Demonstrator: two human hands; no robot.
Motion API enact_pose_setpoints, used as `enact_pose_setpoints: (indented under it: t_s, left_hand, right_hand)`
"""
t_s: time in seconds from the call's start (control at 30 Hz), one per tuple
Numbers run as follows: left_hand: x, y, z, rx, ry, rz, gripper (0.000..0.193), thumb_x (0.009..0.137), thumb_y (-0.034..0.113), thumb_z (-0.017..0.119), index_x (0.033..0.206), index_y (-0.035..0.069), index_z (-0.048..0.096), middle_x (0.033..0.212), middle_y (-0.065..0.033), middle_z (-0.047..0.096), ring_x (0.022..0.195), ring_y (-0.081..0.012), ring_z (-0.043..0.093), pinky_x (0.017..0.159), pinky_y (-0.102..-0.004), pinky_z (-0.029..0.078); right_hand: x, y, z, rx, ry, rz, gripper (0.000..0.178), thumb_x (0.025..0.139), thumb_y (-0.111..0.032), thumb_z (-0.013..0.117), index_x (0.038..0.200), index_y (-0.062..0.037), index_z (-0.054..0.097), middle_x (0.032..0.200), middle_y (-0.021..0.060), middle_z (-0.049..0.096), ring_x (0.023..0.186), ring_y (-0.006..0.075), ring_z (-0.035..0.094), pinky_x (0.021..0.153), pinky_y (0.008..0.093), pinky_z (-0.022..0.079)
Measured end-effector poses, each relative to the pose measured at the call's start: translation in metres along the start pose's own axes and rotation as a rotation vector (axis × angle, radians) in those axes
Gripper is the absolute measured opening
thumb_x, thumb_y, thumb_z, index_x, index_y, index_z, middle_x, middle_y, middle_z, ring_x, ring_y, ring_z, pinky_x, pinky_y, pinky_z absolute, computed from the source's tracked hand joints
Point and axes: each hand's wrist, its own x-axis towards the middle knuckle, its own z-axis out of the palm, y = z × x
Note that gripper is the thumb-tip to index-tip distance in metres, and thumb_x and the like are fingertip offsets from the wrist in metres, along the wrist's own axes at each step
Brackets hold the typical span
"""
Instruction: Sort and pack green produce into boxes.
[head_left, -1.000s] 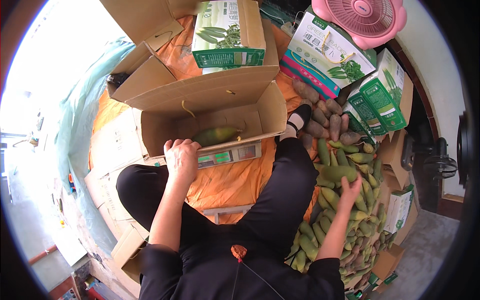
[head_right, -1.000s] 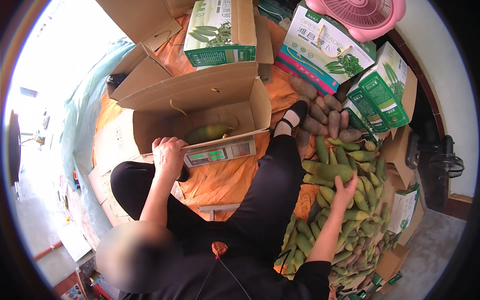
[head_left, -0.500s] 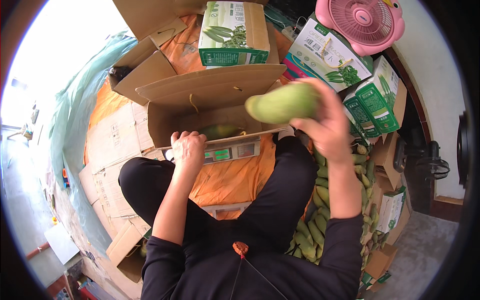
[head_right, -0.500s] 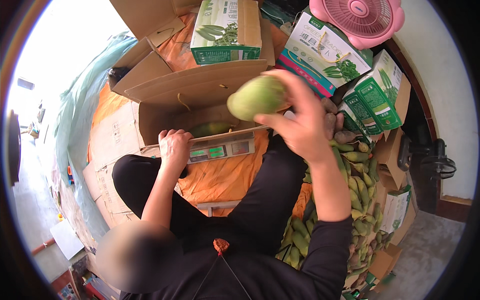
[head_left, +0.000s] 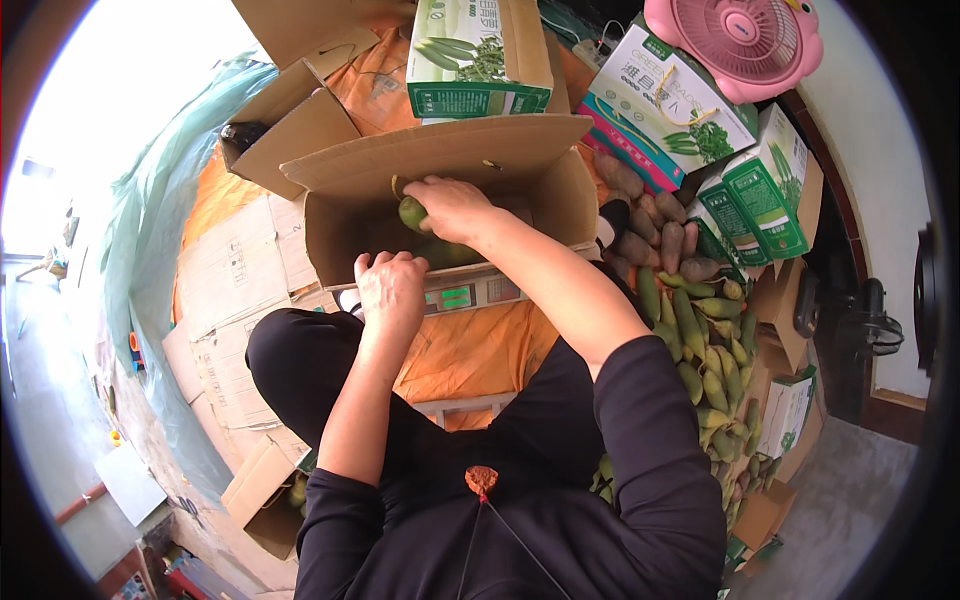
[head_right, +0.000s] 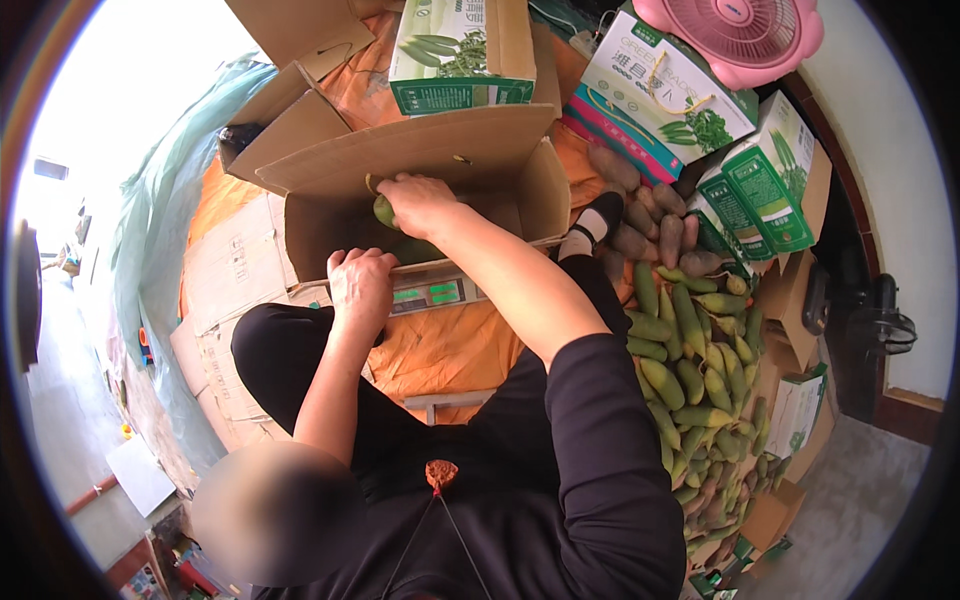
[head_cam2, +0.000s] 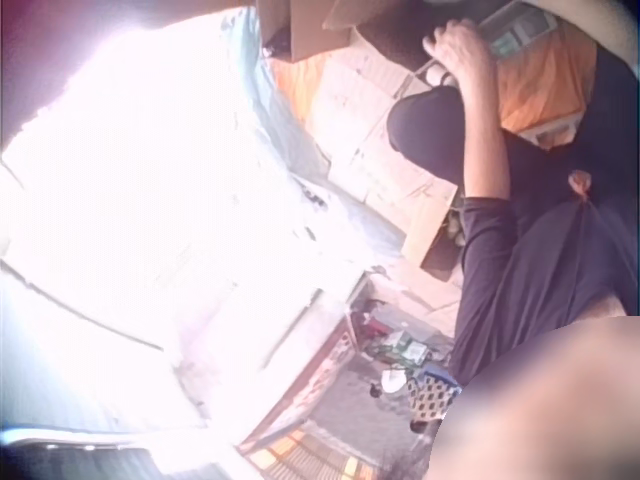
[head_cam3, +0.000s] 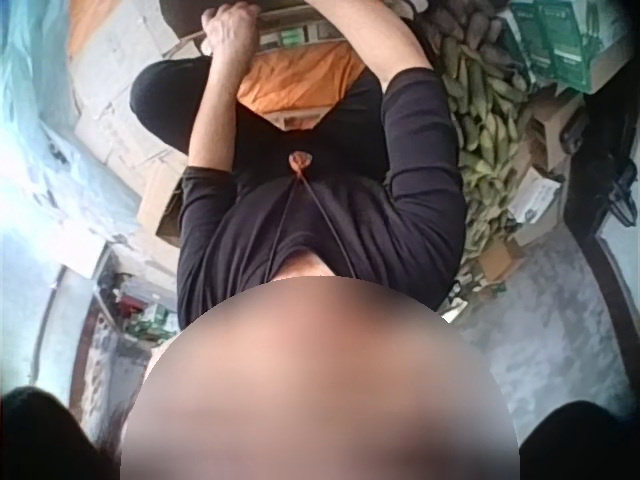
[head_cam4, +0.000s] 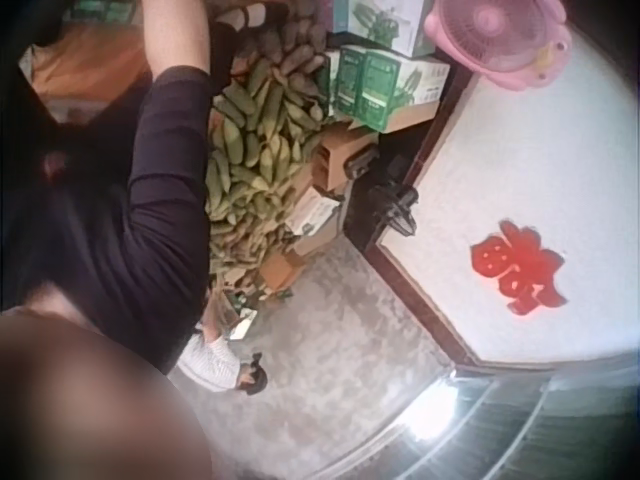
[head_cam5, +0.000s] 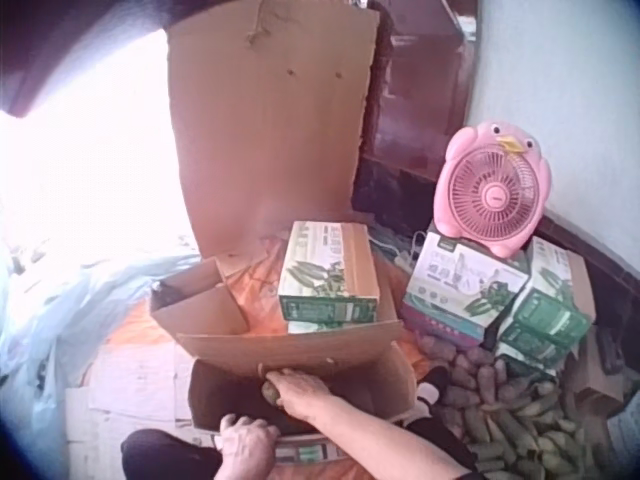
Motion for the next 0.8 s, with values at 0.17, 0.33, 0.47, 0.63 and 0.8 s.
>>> enact_pose_setpoints:
  t_s: [0.17,0.33,0.47,0.63,0.8]
  left_hand:
    - [0.001,-0.001,0.004,0.017,-0.004,0.008,0.009,0.072,0.014,0.066,0.080,0.015,0.070,0.080,-0.0022,0.064,0.088,-0.0228,0.060,0.090,-0.0431,0.038]
    - [0.003,0.000,0.001,0.040,-0.011,0.000,0.011,0.074,0.019,0.067,0.083,0.014,0.070,0.084,-0.0029,0.065,0.089,-0.0240,0.060,0.090,-0.0419,0.038]
    - [0.005,0.000,-0.005,0.075,-0.053,-0.008,0.015,0.075,0.022,0.067,0.087,0.015,0.071,0.086,-0.0035,0.065,0.091,-0.0244,0.060,0.088,-0.0417,0.039]
    - [0.011,0.004,-0.004,0.071,-0.090,-0.024,0.017,0.075,0.020,0.068,0.090,0.013,0.070,0.091,-0.0033,0.066,0.092,-0.0241,0.060,0.090,-0.0404,0.039]
    - [0.012,0.006,0.003,0.087,-0.059,0.038,0.016,0.075,0.018,0.067,0.090,0.012,0.069,0.088,-0.0043,0.066,0.091,-0.0246,0.060,0.087,-0.0394,0.041]
  right_hand:
    - [-0.017,0.000,-0.022,0.221,0.086,-0.083,0.050,0.079,-0.024,0.069,0.123,-0.0070,0.055,0.119,0.0176,0.059,0.110,0.0323,0.057,0.093,0.0388,0.045]
    - [-0.097,0.013,-0.099,0.544,0.236,-0.023,0.031,0.088,-0.012,0.063,0.117,-0.0030,0.059,0.097,0.0094,0.068,0.091,0.0123,0.063,0.080,0.0255,0.050]
    - [-0.182,0.085,-0.117,0.618,0.608,0.106,0.031,0.088,-0.015,0.063,0.115,-0.0014,0.059,0.097,0.0089,0.068,0.088,0.0128,0.063,0.078,0.0261,0.050]
    - [-0.320,0.194,-0.042,0.403,0.758,0.570,0.033,0.085,-0.016,0.064,0.115,-0.0019,0.059,0.101,0.0142,0.066,0.092,0.0223,0.064,0.081,0.0325,0.049]
    - [-0.434,0.231,0.096,0.640,0.693,1.080,0.032,0.087,-0.011,0.062,0.116,0.0015,0.058,0.104,0.0123,0.065,0.090,0.0195,0.063,0.076,0.0321,0.050]
